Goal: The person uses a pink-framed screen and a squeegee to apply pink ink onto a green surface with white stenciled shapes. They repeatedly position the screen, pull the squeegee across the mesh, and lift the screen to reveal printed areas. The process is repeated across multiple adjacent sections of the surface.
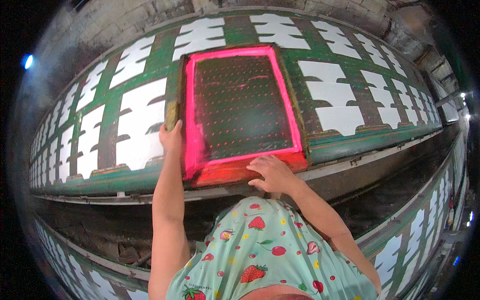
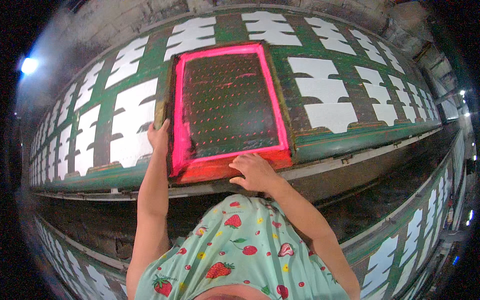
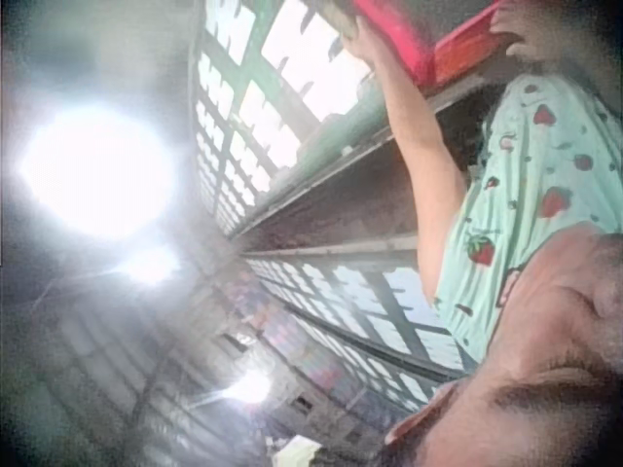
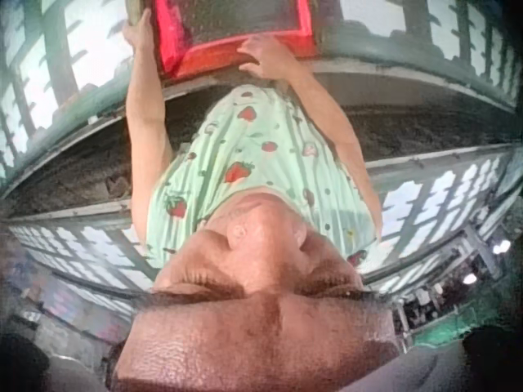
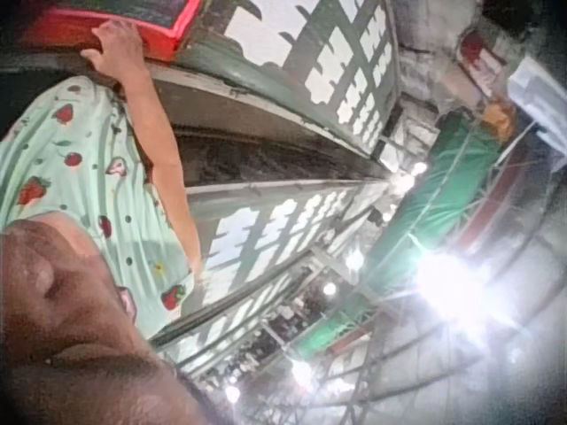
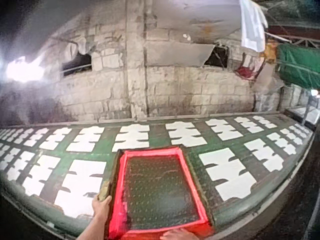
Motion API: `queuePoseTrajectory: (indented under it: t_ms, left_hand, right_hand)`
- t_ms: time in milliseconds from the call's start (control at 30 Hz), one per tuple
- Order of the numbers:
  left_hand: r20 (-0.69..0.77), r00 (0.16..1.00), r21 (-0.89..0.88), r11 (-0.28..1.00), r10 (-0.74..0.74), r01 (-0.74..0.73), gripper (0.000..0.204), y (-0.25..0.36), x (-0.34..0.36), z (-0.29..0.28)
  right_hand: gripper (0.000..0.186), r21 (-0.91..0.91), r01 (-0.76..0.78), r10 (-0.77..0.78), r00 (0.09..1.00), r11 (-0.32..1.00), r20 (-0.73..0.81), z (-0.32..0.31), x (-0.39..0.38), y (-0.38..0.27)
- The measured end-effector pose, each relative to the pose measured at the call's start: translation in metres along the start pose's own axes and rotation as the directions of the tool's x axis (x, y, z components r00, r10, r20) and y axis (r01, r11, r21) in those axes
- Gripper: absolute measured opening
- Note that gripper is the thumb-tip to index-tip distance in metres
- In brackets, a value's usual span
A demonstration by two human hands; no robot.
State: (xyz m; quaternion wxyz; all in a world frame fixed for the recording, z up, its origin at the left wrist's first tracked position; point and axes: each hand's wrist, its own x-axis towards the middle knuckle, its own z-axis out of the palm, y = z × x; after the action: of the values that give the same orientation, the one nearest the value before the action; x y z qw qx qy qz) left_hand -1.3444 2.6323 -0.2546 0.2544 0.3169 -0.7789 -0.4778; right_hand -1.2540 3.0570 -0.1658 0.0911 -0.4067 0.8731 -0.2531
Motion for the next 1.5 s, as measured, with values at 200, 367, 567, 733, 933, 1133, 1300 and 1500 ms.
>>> queuePoseTrajectory:
  t_ms: [200,367,567,733,933,1133,1300,1500]
  left_hand:
    - [-0.014,0.989,-0.009,0.99,-0.144,0.144,0.049,0.006,0.003,0.004]
    - [-0.015,0.988,-0.05,0.987,-0.153,0.152,0.048,0.005,0.006,0.005]
    - [0.04,0.982,-0.085,0.979,-0.182,0.185,0.049,0.003,0.013,0.006]
    - [0.036,0.959,-0.088,0.955,-0.28,0.282,0.044,0.015,0.007,0.004]
    - [0.064,0.948,-0.12,0.94,-0.313,0.318,0.04,0.02,0.005,0.004]
    - [0.173,0.914,-0.224,0.89,-0.366,0.398,0.042,0.005,0.014,-0.006]
    - [0.25,0.904,-0.295,0.862,-0.346,0.412,0.035,0.031,0.008,-0.006]
    - [0.199,0.95,-0.363,0.882,-0.242,0.301,0.035,0.081,-0.03,0.047]
  right_hand:
    - [0.039,0.191,-0.226,0.29,0.841,0.955,-0.457,-0.04,-0.078,0.091]
    - [0.042,0.771,-0.438,0.811,0.56,0.463,-0.168,-0.035,-0.106,0.15]
    - [0.05,0.817,-0.507,0.825,0.561,0.273,0.072,-0.023,-0.106,0.174]
    - [0.041,0.841,-0.49,0.872,0.488,0.229,0.046,-0.012,-0.094,0.167]
    - [0.036,0.889,-0.449,0.935,0.346,0.092,0.078,-0.011,-0.085,0.171]
    - [0.042,0.958,-0.268,0.91,0.414,0.098,0.023,-0.033,-0.087,0.148]
    - [0.048,0.917,-0.303,0.872,0.482,0.259,-0.087,-0.06,-0.087,0.14]
    - [0.052,0.868,-0.395,0.901,0.416,0.302,-0.124,-0.09,-0.114,0.2]
